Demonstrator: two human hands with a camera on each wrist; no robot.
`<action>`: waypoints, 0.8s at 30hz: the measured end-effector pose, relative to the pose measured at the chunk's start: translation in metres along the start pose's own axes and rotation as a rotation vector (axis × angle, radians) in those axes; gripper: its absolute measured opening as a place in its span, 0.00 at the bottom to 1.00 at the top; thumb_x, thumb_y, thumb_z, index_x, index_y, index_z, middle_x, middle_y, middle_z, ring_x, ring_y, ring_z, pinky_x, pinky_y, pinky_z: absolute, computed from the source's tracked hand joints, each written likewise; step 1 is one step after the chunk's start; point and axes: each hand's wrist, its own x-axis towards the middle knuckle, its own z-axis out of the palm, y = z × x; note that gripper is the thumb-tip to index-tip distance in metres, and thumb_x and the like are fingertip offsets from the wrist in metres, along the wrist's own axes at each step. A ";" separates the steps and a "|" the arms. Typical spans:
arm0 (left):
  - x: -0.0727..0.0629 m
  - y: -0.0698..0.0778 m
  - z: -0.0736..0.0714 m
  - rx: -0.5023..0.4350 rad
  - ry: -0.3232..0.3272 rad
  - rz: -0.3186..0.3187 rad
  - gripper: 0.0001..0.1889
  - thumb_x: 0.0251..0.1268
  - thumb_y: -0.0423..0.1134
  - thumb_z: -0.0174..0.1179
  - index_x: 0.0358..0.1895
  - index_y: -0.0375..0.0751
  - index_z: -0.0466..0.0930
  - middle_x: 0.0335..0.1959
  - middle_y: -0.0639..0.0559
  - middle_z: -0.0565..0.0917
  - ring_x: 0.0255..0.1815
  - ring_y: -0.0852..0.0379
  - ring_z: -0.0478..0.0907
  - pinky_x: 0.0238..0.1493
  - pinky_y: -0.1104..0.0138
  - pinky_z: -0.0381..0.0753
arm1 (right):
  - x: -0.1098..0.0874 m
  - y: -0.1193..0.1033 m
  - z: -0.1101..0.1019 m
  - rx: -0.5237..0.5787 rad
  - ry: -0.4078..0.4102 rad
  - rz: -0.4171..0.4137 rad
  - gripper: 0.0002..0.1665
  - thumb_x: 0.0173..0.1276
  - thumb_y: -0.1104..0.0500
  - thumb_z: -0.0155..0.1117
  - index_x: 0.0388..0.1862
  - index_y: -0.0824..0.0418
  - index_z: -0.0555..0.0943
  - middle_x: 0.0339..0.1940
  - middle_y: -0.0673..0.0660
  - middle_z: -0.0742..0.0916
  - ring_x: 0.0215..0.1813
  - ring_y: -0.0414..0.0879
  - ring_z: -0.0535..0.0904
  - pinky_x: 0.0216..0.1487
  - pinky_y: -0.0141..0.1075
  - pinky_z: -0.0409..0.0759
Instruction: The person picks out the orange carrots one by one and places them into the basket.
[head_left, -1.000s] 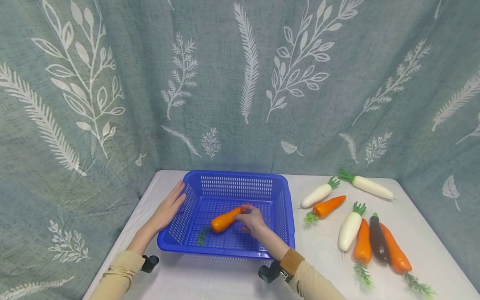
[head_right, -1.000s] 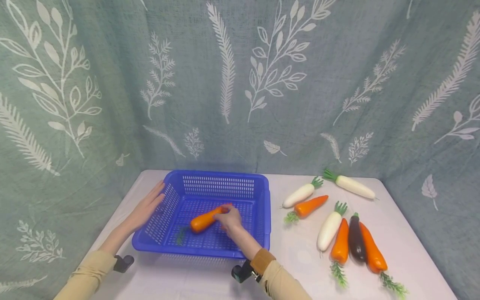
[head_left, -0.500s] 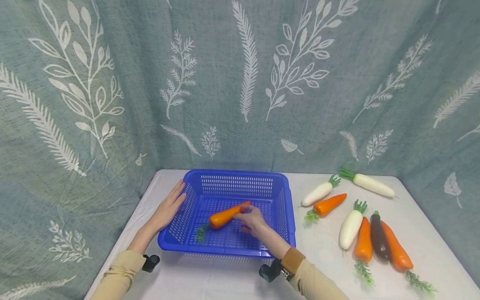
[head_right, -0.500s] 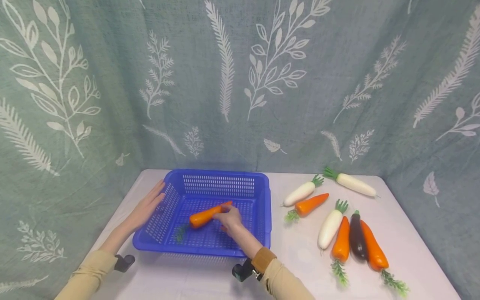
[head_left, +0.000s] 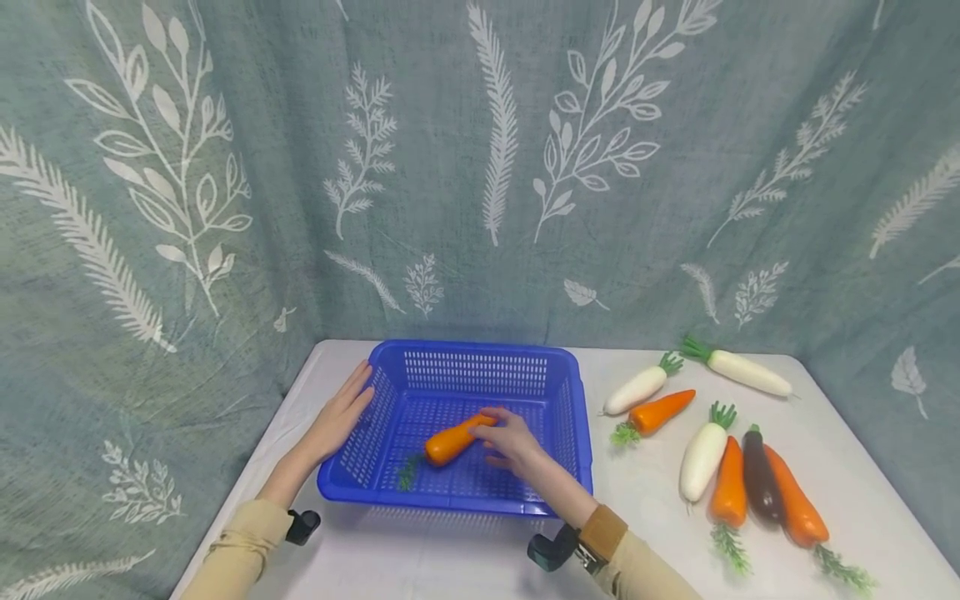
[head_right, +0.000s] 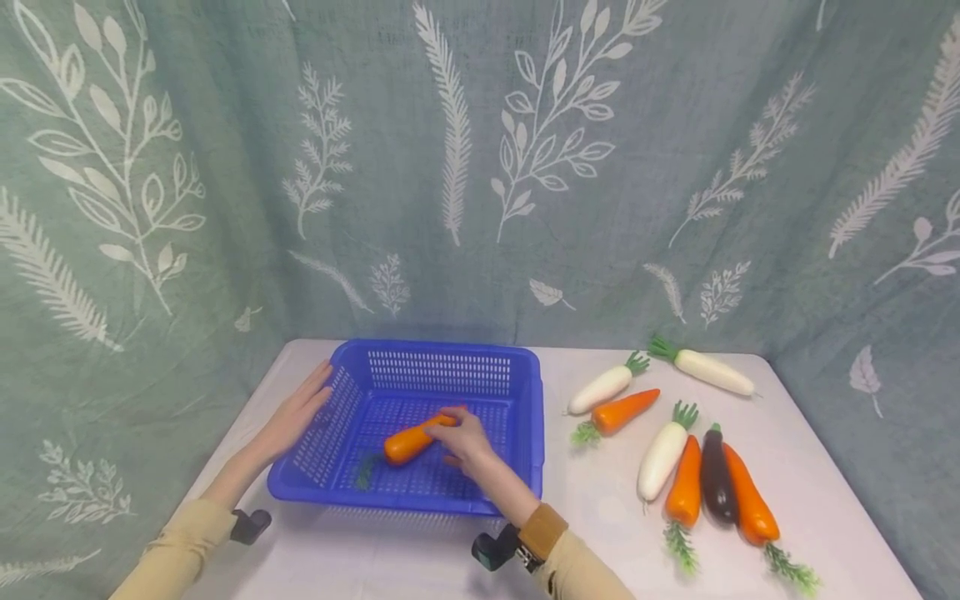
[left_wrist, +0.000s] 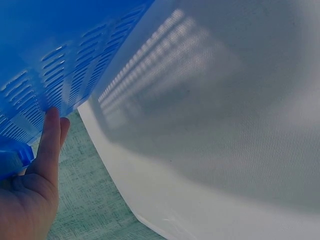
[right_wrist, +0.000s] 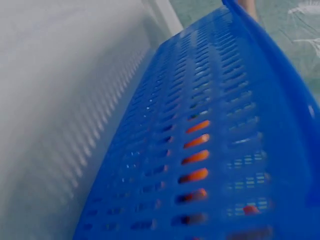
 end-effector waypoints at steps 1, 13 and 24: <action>0.000 0.000 0.000 0.001 0.001 0.001 0.31 0.81 0.44 0.36 0.75 0.26 0.46 0.77 0.32 0.45 0.76 0.33 0.41 0.73 0.41 0.44 | -0.001 0.000 -0.002 0.002 -0.016 -0.007 0.33 0.64 0.63 0.65 0.68 0.71 0.69 0.61 0.69 0.76 0.58 0.66 0.74 0.56 0.53 0.79; 0.000 0.000 0.000 -0.008 0.005 -0.009 0.30 0.81 0.44 0.36 0.76 0.27 0.46 0.77 0.32 0.46 0.77 0.34 0.41 0.73 0.40 0.44 | -0.017 -0.013 -0.025 -0.004 -0.126 -0.055 0.32 0.67 0.60 0.64 0.67 0.70 0.70 0.57 0.66 0.80 0.56 0.62 0.76 0.59 0.54 0.77; 0.000 0.000 0.000 -0.009 0.002 -0.013 0.30 0.81 0.43 0.36 0.76 0.27 0.46 0.77 0.33 0.45 0.77 0.34 0.41 0.73 0.40 0.43 | -0.027 -0.019 -0.046 -0.161 -0.126 -0.220 0.29 0.66 0.59 0.66 0.64 0.68 0.75 0.51 0.63 0.83 0.54 0.59 0.80 0.56 0.54 0.79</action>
